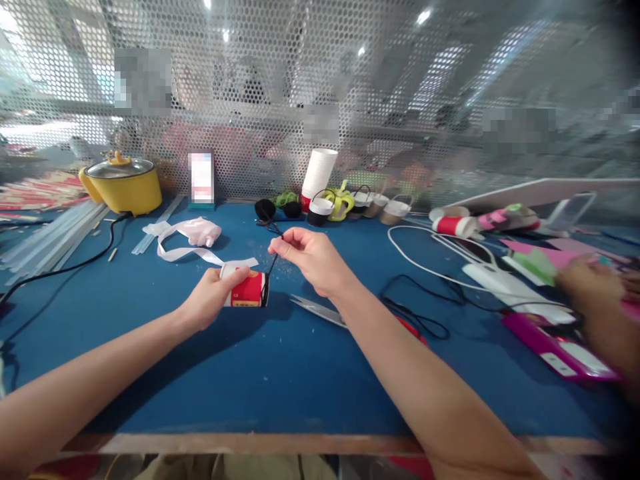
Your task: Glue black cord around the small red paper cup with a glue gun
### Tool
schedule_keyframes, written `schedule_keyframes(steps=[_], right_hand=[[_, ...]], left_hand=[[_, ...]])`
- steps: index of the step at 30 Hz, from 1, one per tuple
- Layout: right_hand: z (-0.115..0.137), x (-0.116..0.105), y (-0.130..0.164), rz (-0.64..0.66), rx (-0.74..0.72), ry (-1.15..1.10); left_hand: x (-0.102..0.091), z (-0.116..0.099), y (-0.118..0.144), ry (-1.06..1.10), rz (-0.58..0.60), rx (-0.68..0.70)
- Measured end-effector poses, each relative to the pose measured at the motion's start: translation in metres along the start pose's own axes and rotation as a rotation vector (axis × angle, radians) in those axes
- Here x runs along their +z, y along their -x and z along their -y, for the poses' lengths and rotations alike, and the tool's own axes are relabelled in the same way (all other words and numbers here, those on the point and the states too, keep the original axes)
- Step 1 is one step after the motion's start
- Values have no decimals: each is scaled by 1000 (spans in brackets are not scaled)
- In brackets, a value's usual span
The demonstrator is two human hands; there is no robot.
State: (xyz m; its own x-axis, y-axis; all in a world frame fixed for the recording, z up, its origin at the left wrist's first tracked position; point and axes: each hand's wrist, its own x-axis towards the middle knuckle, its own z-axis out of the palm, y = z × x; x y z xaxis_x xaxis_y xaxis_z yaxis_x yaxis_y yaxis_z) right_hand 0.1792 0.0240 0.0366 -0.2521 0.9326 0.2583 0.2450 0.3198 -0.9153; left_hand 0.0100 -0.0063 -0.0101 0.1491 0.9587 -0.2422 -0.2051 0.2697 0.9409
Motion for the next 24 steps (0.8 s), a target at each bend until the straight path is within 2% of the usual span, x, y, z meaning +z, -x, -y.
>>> schedule_keyframes(steps=[4, 10, 24], right_hand=[[0, -1, 2, -16, -7, 13], [3, -2, 8, -20, -42, 72], [6, 0, 10, -9, -63, 138]], left_hand=[[1, -2, 1, 37, -20, -70], [1, -3, 2, 23, -39, -96], [-1, 4, 2, -110, 3, -42]])
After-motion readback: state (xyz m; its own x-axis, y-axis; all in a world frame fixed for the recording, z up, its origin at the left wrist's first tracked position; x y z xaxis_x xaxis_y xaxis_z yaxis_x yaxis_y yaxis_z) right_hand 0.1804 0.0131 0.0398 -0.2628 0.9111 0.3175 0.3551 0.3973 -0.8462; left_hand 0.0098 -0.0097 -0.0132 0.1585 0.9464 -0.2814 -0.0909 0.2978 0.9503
